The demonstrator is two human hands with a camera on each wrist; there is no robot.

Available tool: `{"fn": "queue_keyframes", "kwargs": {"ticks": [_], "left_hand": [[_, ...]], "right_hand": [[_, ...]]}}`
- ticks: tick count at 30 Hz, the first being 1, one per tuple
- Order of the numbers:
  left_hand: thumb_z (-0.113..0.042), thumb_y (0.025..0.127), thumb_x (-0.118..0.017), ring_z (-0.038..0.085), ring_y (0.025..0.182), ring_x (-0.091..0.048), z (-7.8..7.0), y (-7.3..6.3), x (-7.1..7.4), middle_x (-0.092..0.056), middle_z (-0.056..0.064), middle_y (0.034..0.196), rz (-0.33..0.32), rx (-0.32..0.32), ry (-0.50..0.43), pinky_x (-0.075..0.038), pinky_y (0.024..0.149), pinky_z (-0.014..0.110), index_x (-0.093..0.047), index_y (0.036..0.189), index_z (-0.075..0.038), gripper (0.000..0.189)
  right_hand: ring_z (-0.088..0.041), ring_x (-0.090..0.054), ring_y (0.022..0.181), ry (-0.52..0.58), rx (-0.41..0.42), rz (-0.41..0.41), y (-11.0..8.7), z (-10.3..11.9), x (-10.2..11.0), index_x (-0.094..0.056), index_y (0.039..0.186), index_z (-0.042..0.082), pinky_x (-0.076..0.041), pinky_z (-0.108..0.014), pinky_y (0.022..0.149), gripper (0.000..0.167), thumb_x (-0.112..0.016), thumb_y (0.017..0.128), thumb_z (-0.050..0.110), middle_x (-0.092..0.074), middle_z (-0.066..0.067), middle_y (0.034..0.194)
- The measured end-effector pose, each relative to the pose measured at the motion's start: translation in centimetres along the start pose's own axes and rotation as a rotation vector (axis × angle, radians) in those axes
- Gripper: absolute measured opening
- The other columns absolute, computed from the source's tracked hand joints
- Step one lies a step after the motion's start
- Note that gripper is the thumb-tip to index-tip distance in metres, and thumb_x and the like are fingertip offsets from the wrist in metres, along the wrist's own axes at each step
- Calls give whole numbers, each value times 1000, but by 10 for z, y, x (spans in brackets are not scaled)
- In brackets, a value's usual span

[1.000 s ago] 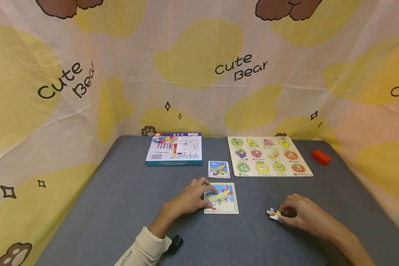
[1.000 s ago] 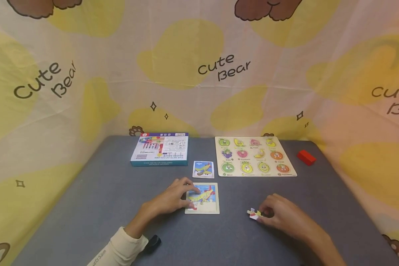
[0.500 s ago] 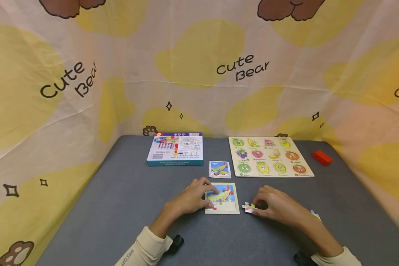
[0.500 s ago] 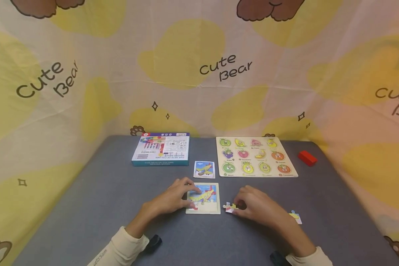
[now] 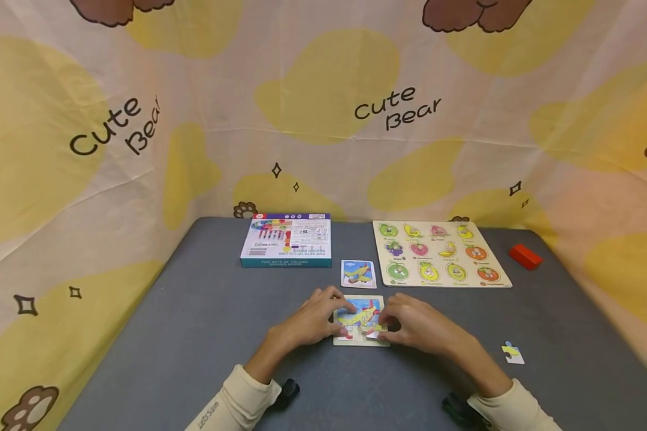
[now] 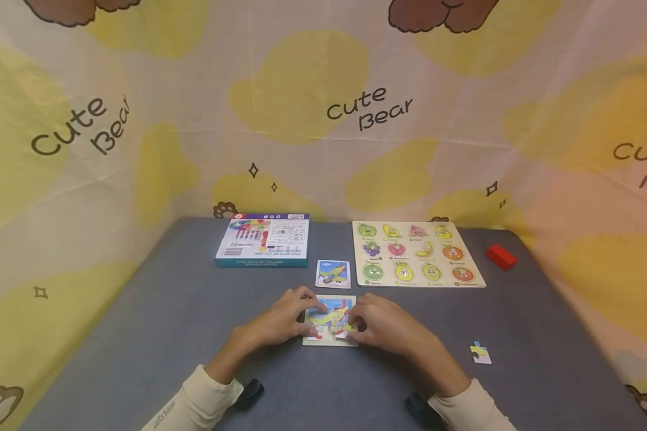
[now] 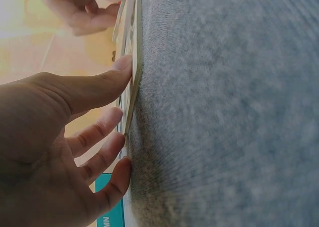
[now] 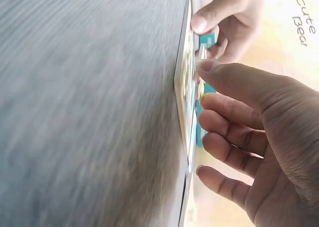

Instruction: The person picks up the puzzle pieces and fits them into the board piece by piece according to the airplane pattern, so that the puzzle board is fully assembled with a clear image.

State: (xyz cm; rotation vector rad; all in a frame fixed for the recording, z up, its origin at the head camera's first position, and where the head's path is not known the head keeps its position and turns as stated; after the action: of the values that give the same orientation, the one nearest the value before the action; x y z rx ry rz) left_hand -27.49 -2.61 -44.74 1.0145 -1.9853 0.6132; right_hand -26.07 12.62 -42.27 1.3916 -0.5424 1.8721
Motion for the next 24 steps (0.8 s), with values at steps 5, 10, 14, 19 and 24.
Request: {"fn": "queue_keyframes", "kwargs": {"ticks": [5,10,14,19,24], "left_hand": [[-21,96,-81,26,123,-47,-2,0,0,-55,4,138,-9,-13,-5,-41,107,55,-73,133,-22,38],[-20,96,-81,26,122,-47,-3,0,1,-55,4,138,-16,-20,-10,-40,107,55,-73,133,-20,38],[-20,95,-81,26,121,-48,-5,-1,3,-55,5,137,-20,-28,-14,-40,106,55,-74,133,-19,38],[-20,96,-81,27,123,-47,-4,-1,3,-55,6,138,-17,-23,-18,-40,106,56,-73,133,-19,39],[-21,96,-81,27,124,-47,-3,-1,1,-55,5,138,-14,-15,-22,-40,107,56,-73,134,-20,39]], "right_hand": [[-2,-51,85,12,42,6,10,12,-4,-79,97,18,-49,-28,76,18,-87,89,32,-62,12,92],[-2,-51,84,21,73,1,17,18,-8,-79,95,17,-48,-26,74,19,-89,87,31,-63,10,93],[-2,-51,83,35,69,3,19,18,-10,-78,94,16,-48,-25,73,19,-89,86,29,-63,11,92],[-3,-53,86,50,58,11,18,16,-11,-79,97,17,-49,-28,77,19,-89,87,31,-65,10,96],[-4,-55,89,68,63,13,18,16,-12,-80,100,21,-50,-32,80,16,-87,89,31,-66,11,98]]}}
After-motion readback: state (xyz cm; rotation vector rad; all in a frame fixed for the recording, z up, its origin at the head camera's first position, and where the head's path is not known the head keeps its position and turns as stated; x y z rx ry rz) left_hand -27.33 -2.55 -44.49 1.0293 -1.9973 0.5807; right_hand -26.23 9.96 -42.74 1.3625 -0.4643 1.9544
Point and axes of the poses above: each hand's wrist, its own y-axis towards the middle knuckle, its own x-axis out of the back of the hand, z = x × y, the point moved 10 cm from there along y, towards the middle knuckle
